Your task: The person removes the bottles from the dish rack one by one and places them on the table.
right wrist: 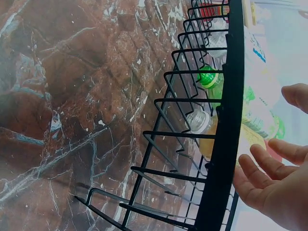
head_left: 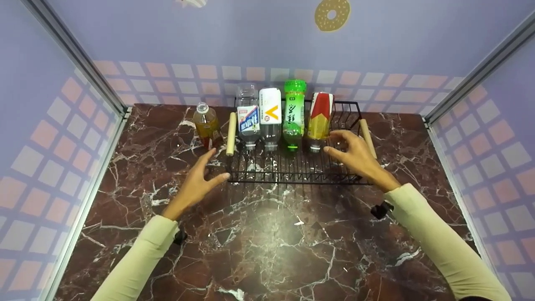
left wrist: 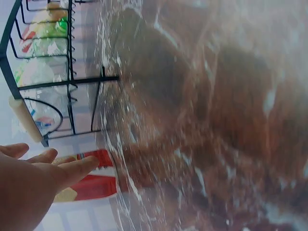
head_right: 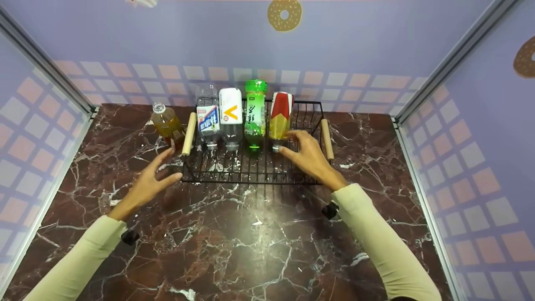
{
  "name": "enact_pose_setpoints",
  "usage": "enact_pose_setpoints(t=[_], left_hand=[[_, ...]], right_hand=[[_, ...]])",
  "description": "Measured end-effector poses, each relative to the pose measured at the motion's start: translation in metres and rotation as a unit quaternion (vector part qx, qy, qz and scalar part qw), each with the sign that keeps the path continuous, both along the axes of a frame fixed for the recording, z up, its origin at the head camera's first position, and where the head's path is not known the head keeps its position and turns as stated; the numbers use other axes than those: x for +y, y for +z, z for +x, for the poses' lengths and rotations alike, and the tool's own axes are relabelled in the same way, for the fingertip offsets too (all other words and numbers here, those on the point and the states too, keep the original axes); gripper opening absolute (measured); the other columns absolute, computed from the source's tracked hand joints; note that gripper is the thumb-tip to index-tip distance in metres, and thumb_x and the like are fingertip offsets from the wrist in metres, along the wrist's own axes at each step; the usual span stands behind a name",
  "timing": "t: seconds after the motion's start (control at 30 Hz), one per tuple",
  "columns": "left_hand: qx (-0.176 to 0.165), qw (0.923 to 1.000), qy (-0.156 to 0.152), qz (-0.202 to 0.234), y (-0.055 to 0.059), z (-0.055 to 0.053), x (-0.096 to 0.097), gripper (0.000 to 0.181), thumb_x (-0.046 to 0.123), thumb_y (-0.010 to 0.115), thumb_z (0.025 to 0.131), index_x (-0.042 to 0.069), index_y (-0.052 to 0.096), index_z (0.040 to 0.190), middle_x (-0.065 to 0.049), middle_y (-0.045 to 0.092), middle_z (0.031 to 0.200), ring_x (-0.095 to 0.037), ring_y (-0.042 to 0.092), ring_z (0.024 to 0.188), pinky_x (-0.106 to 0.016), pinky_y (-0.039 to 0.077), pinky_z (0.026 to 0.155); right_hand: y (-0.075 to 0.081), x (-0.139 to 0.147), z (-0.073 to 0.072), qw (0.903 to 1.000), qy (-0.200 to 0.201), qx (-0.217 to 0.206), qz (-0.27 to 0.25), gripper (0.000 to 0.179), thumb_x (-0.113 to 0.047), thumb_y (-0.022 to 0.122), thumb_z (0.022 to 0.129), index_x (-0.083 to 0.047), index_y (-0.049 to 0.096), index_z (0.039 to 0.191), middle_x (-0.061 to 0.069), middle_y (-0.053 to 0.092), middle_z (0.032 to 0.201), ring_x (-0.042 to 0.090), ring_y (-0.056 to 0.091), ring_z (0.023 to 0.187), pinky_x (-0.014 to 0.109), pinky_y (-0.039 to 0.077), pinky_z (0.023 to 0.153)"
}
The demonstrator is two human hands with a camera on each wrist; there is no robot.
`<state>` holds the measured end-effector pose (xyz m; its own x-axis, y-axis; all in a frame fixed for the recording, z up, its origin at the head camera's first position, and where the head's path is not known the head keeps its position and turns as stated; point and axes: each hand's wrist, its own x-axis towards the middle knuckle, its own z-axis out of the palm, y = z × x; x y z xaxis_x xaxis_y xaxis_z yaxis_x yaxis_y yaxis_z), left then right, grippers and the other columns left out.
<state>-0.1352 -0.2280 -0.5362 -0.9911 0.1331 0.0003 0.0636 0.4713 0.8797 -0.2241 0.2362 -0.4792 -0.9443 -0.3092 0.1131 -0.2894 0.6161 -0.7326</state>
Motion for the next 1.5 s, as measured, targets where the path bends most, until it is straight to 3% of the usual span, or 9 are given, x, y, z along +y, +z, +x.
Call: enact_pose_setpoints(t=[0.13, 0.3, 0.53, 0.8, 1.17, 1.5], left_hand=[[0.001, 0.9998, -0.022, -0.005, 0.002, 0.006, 0.01, 0.103, 0.04, 0.084, 0.098, 0.014, 0.022, 0.177, -0.018, 0.019, 0.182, -0.047, 0.024, 0.164, -0.07, 0.027, 0.13], [0.004, 0.9993, -0.034, -0.015, 0.0, 0.009, 0.018, 0.11, 0.039, 0.087, 0.096, 0.009, 0.019, 0.177, -0.021, 0.017, 0.182, -0.047, 0.019, 0.166, -0.071, 0.016, 0.132], [-0.014, 0.9996, -0.026, 0.007, -0.005, 0.009, 0.027, 0.122, 0.042, 0.092, 0.09, 0.015, 0.012, 0.178, -0.022, 0.012, 0.183, -0.047, 0.018, 0.166, -0.072, 0.018, 0.131], [-0.03, 0.9955, -0.021, 0.087, -0.01, 0.006, 0.039, 0.129, 0.025, 0.095, 0.09, 0.011, 0.001, 0.178, -0.027, 0.01, 0.181, -0.046, 0.024, 0.165, -0.062, 0.034, 0.13], [-0.019, 0.9955, -0.011, 0.092, -0.012, 0.0, 0.049, 0.135, 0.028, 0.095, 0.088, 0.018, -0.005, 0.178, -0.026, 0.007, 0.182, -0.05, 0.029, 0.162, -0.069, 0.029, 0.129], [-0.019, 0.993, -0.005, 0.116, -0.011, -0.002, 0.052, 0.134, 0.031, 0.096, 0.088, 0.014, -0.002, 0.178, -0.027, 0.013, 0.181, -0.044, 0.031, 0.163, -0.068, 0.025, 0.131]], right_hand=[[-0.003, 0.002, -0.007, 0.9998, -0.016, -0.014, -0.001, 0.058, -0.024, 0.08, 0.103, 0.006, 0.06, 0.148, 0.026, 0.067, 0.141, 0.044, 0.067, 0.125, 0.057, 0.055, 0.109], [-0.009, 0.001, -0.016, 0.9991, -0.033, -0.025, 0.007, 0.062, -0.028, 0.078, 0.103, 0.007, 0.057, 0.15, 0.027, 0.065, 0.144, 0.043, 0.062, 0.133, 0.057, 0.051, 0.114], [-0.015, 0.001, -0.027, 0.9968, -0.048, -0.064, 0.007, 0.07, -0.035, 0.076, 0.105, 0.007, 0.052, 0.155, 0.028, 0.06, 0.151, 0.044, 0.057, 0.139, 0.058, 0.047, 0.119], [-0.016, -0.004, -0.039, 0.9945, -0.046, -0.092, 0.022, 0.074, -0.043, 0.075, 0.104, 0.004, 0.05, 0.156, 0.027, 0.059, 0.153, 0.044, 0.058, 0.139, 0.059, 0.048, 0.119], [-0.015, -0.011, -0.055, 0.9931, -0.041, -0.11, 0.008, 0.071, -0.037, 0.074, 0.105, 0.006, 0.048, 0.156, 0.027, 0.06, 0.153, 0.045, 0.059, 0.14, 0.057, 0.05, 0.117], [-0.019, -0.013, -0.064, 0.9886, -0.052, -0.138, -0.029, 0.078, -0.035, 0.074, 0.104, 0.007, 0.04, 0.16, 0.028, 0.059, 0.152, 0.04, 0.06, 0.136, 0.052, 0.053, 0.113]])
